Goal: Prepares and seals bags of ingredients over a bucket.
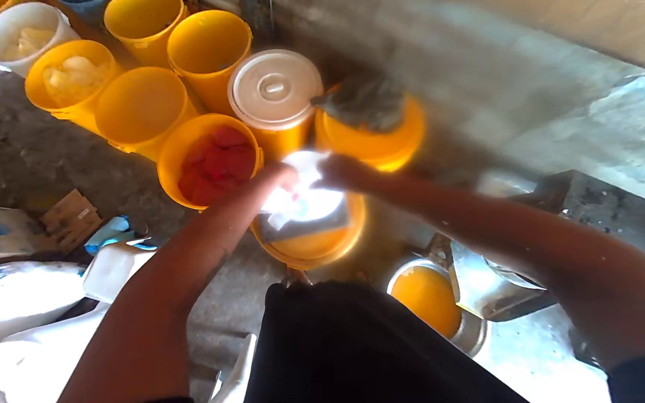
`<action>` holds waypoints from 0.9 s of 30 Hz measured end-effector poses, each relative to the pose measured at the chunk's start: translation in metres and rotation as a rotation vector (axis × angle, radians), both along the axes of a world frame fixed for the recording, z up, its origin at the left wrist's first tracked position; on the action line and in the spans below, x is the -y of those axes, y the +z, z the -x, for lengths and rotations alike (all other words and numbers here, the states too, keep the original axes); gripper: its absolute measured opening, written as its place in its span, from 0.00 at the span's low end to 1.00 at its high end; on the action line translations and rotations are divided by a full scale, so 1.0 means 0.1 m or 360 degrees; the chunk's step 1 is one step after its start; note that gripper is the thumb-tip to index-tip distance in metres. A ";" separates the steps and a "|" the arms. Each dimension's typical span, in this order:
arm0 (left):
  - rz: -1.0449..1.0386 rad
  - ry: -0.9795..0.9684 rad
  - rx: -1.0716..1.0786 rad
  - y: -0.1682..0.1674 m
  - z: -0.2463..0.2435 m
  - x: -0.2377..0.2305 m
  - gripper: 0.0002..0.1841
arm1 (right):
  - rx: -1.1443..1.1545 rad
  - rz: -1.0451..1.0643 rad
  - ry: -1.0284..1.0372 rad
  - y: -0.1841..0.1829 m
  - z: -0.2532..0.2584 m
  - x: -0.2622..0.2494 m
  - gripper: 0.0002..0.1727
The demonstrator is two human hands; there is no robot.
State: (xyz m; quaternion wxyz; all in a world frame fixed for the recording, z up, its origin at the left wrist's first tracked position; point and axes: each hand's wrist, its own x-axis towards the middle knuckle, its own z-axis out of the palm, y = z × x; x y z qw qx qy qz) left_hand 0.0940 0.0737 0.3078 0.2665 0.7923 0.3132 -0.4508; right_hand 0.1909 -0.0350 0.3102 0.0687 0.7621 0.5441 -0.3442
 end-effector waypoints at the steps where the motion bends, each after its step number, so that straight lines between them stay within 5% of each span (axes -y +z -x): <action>1: -0.0050 -0.0128 -0.0015 0.00 -0.02 0.01 0.15 | -0.0012 0.0025 0.0005 -0.02 -0.03 0.00 0.31; 15: -0.0275 -0.0586 -0.0079 0.14 -0.07 0.06 0.19 | 0.0055 -0.0082 0.0139 -0.01 -0.09 0.20 0.22; 22: -0.0315 -0.0572 -0.0082 0.26 -0.01 0.05 0.16 | 0.0117 -0.0138 0.0186 -0.07 -0.12 0.20 0.28; 27: -0.0439 -0.0494 0.0024 0.20 0.05 0.00 0.23 | -0.0093 -0.0086 0.0122 -0.11 -0.18 0.17 0.25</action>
